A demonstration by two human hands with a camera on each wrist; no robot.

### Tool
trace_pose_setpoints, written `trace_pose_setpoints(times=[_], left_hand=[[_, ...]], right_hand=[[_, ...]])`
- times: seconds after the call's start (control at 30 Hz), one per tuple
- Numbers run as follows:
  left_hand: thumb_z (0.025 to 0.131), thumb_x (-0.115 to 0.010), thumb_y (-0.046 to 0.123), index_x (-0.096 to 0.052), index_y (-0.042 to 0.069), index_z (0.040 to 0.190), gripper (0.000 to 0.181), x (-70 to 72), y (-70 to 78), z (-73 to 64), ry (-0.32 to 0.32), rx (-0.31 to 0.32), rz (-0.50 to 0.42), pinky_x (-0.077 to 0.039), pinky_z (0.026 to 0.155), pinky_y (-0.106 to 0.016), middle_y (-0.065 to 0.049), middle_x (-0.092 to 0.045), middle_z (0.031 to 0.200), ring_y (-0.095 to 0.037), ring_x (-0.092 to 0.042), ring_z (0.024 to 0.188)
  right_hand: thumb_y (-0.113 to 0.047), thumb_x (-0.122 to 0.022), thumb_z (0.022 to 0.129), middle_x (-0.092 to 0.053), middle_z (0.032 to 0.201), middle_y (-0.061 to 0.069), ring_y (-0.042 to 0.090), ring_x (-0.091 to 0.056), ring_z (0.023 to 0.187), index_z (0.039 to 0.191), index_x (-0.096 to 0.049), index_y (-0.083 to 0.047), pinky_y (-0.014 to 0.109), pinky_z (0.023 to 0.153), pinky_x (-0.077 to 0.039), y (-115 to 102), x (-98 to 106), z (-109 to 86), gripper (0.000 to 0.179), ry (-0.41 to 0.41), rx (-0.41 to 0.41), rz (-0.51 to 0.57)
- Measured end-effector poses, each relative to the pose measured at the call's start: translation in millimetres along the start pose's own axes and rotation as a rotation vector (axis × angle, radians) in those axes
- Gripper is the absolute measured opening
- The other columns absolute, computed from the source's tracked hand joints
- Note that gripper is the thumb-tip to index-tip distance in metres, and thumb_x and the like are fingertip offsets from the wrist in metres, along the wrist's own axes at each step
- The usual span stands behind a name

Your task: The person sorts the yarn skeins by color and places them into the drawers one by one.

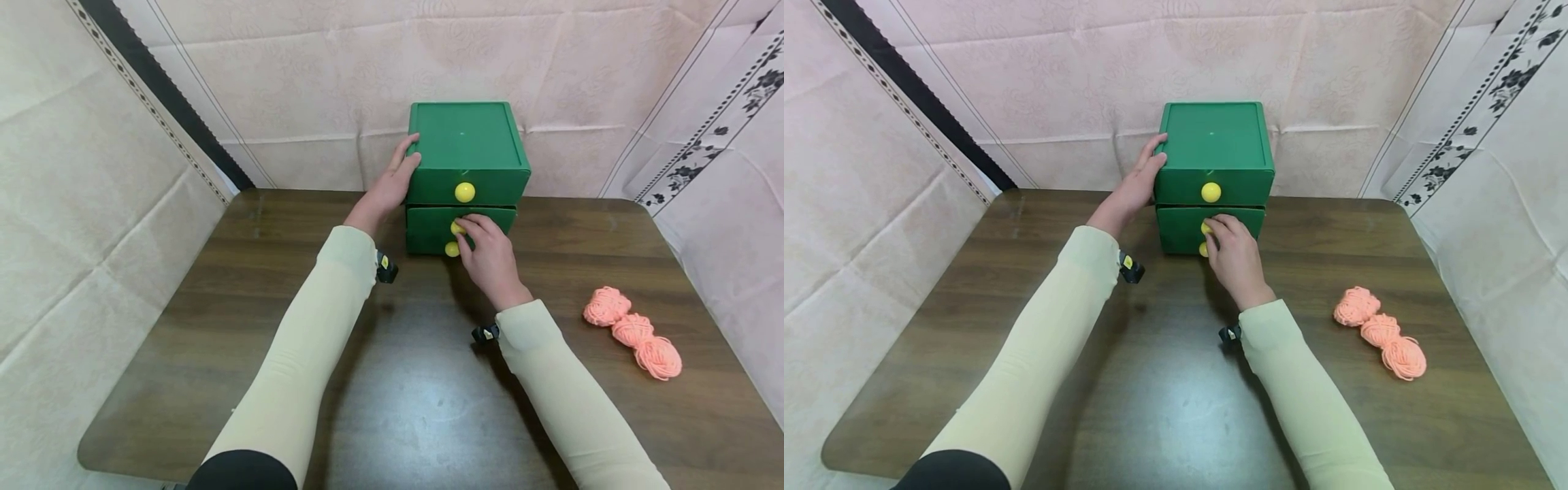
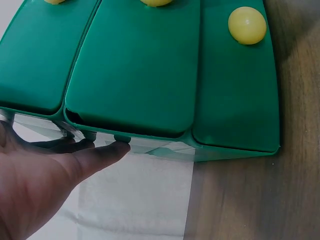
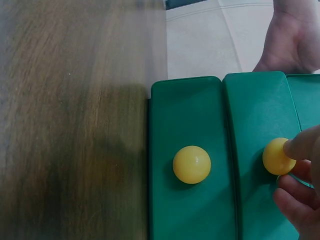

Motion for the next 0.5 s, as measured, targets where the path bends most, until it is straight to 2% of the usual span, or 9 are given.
trace_pose_setpoints(times=[0.5], left_hand=[[0.104,-0.025,0.047,-0.010,0.050,0.150,0.048,1.4,-5.5,5.3,-0.006,0.014,-0.005,-0.018,0.118,-0.049,0.016,-0.004,0.161,-0.013,-0.009,0.148]], right_hand=[[-0.011,-0.066,0.092,-0.064,0.116,0.015,0.029,-0.061,0.109,0.114,-0.070,-0.001,0.044,0.093,-0.051,3.4,-3.6,6.3,0.024,0.013,-0.014,0.007]])
Point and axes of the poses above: each hand's wrist, its own z-axis towards the middle knuckle, its own x-axis out of the back of the hand, y = z × x, the point moved 6 cm from there along z, towards the middle knuckle
